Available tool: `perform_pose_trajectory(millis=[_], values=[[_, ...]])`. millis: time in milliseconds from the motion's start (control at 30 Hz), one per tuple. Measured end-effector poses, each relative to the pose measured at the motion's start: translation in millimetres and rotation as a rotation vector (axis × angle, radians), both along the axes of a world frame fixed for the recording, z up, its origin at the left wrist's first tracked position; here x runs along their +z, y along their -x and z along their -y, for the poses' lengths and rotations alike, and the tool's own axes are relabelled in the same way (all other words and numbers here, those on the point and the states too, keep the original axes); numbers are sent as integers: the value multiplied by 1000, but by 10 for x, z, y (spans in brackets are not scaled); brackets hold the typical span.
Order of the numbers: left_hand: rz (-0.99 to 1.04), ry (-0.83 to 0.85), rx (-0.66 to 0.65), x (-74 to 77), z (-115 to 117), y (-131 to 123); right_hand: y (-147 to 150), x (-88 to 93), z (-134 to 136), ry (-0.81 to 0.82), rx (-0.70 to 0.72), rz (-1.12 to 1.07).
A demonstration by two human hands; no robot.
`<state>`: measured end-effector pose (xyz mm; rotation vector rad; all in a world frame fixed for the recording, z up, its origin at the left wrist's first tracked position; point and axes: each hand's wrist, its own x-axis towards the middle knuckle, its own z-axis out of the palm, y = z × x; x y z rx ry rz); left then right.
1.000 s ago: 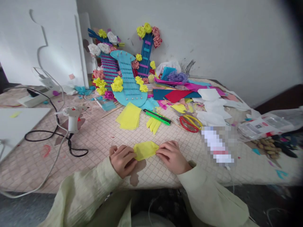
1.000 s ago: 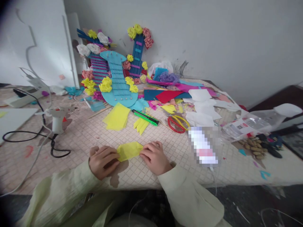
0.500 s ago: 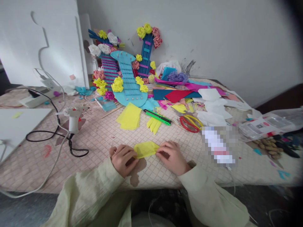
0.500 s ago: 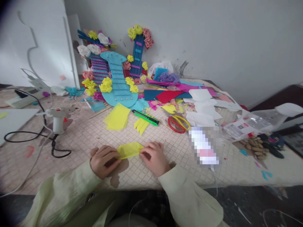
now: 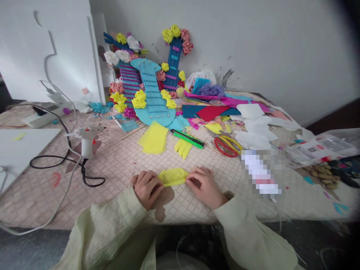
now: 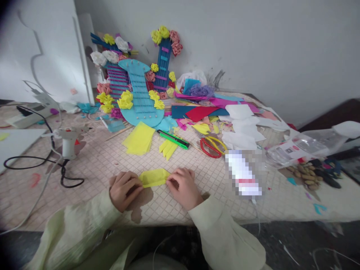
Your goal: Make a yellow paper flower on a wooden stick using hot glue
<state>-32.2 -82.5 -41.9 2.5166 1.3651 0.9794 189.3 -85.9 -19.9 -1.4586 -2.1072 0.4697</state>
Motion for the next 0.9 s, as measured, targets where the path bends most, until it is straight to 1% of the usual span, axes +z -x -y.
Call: perform_pose_trajectory(millis=[133, 367, 467, 733, 900], values=[[23, 9, 17, 1, -1, -11, 5, 1, 0, -12, -3, 7], [44, 56, -13, -19, -20, -1, 13, -14, 27, -33, -25, 0], [27, 66, -3, -21, -24, -5, 17, -15, 35, -42, -29, 0], [4, 136, 39, 13, -29, -34, 50, 8, 26, 8, -68, 19], [0, 141, 54, 19, -43, -55, 69, 12, 28, -16, -82, 24]])
